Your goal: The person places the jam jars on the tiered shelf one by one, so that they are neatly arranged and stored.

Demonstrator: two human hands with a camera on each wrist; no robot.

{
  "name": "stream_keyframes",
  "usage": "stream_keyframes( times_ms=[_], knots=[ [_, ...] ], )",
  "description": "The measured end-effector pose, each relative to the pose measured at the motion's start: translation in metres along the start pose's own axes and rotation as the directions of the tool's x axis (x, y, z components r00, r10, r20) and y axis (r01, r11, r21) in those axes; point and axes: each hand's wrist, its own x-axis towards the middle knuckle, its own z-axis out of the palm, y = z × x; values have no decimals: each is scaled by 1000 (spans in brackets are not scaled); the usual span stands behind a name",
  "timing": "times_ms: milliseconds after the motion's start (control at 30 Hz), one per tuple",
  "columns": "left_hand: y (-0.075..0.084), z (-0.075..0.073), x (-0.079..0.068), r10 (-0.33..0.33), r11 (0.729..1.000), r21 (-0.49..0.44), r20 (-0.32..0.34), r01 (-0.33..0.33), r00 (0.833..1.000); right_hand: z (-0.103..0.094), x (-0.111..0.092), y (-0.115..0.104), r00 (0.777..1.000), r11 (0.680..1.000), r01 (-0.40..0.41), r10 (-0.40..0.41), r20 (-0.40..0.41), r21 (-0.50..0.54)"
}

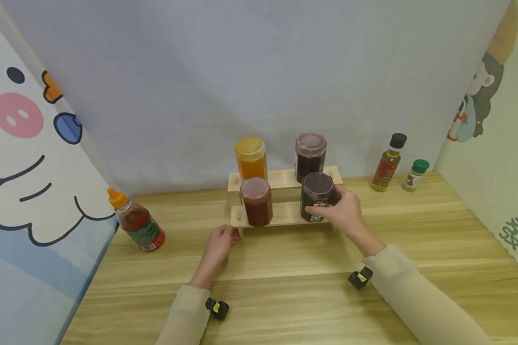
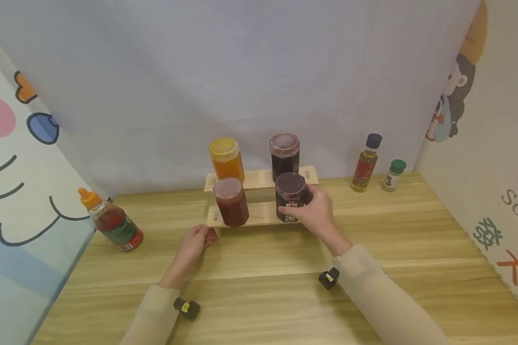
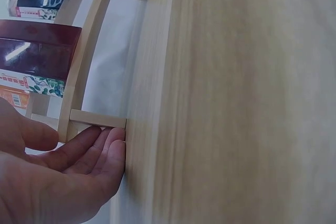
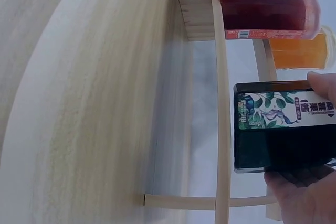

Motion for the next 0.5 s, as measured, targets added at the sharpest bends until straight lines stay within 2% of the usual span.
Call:
stream_keyframes(
  times_ms=[333, 500],
  knots=[
    [-1, 1, 1, -5, 1000, 1, -5, 5, 1000, 2, -2, 5, 999, 996, 36, -38, 25, 85],
    [0, 1, 1, -14, 1000, -12, -4, 14, 1000, 1, -8, -8, 996, 990, 58, -66, 60, 132]
  ],
)
